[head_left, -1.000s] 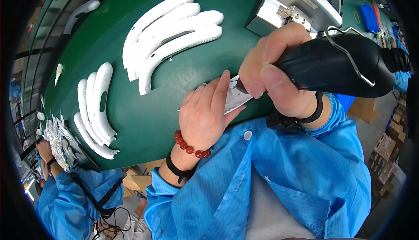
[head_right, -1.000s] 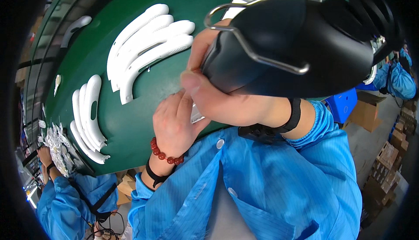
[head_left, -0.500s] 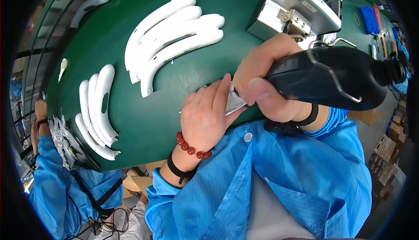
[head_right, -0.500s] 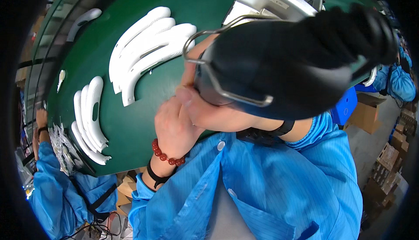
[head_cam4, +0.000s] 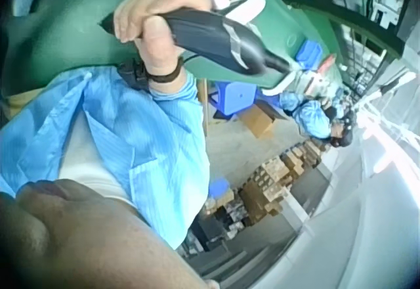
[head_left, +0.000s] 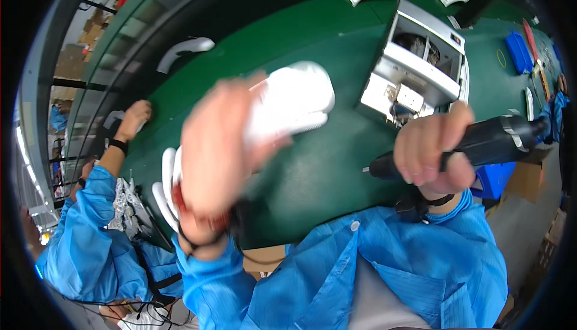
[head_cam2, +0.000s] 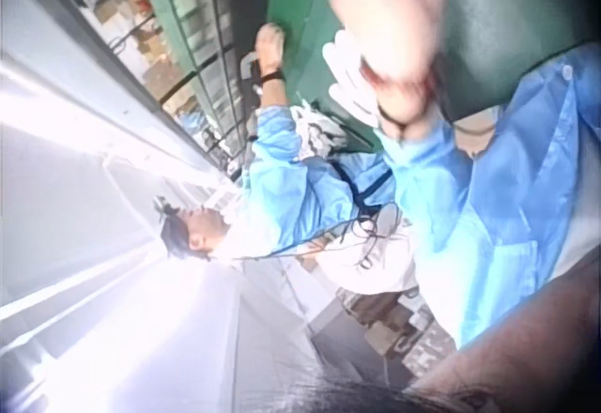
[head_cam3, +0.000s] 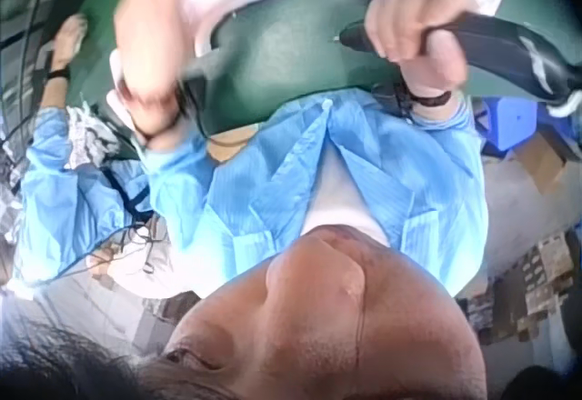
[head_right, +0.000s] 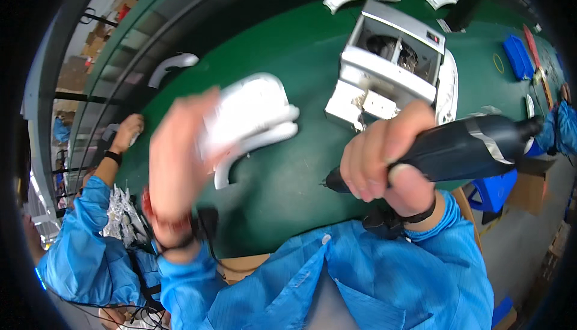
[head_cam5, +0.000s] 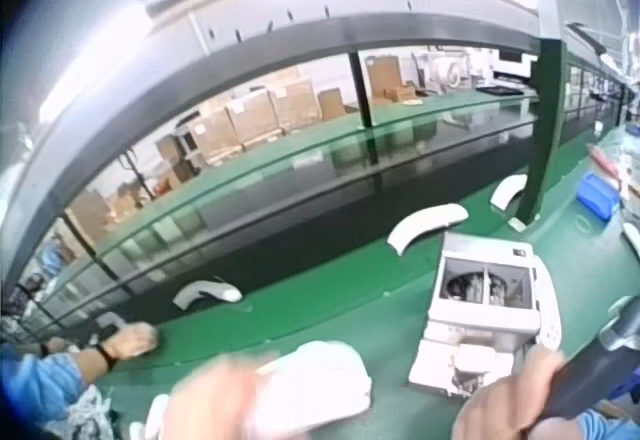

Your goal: Using an electric screwdriver to assemble plastic parts on a production line.

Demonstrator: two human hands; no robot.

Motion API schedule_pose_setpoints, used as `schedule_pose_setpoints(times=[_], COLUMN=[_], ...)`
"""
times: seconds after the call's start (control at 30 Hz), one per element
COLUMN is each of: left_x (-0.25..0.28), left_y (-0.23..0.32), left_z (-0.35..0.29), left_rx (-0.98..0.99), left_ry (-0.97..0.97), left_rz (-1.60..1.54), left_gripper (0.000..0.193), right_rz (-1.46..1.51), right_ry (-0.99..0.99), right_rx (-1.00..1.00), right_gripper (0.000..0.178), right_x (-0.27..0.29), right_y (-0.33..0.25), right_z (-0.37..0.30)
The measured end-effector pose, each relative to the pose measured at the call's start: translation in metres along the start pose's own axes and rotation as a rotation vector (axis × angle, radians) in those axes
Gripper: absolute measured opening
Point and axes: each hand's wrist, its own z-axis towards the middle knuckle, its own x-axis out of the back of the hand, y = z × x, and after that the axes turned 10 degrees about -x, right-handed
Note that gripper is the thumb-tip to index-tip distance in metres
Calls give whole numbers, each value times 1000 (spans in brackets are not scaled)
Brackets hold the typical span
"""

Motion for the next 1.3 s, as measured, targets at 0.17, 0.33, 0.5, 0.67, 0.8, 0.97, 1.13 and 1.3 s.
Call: schedule_pose_setpoints(times=[0.17, 0.33, 0.5, 0.67, 0.8, 0.97, 1.13, 1.3], left_x=[-84, -113, -177, -231, -162, -78, -54, -56], left_y=[-151, -128, -91, -66, -117, -306, -382, -360], left_z=[97, 217, 322, 320, 265, 108, 9, 28], left_rx=[135, 497, 46, 86, 178, 115, 385, 585], left_ry=[-22, -843, -333, -174, -208, -271, -262, -186], left_rz=[193, 356, -87, -189, -335, 208, -20, -556], left_gripper=[51, 45, 55, 42, 52, 46, 41, 46], right_rz=[-71, -222, 107, 193, 46, 142, 231, 319], right_ry=[15, -21, -63, 26, -68, -109, -268, -264], right_rx=[-445, -459, -516, -492, -516, -383, -80, 15], right_gripper=[17, 21, 19, 17, 19, 23, 20, 15], right_x=[-2, 13, 21, 17, 16, 9, -29, -68], right_y=[28, 42, 34, 37, 35, 16, -8, -21], right_z=[-17, -17, -7, -10, -12, -6, 24, 34])
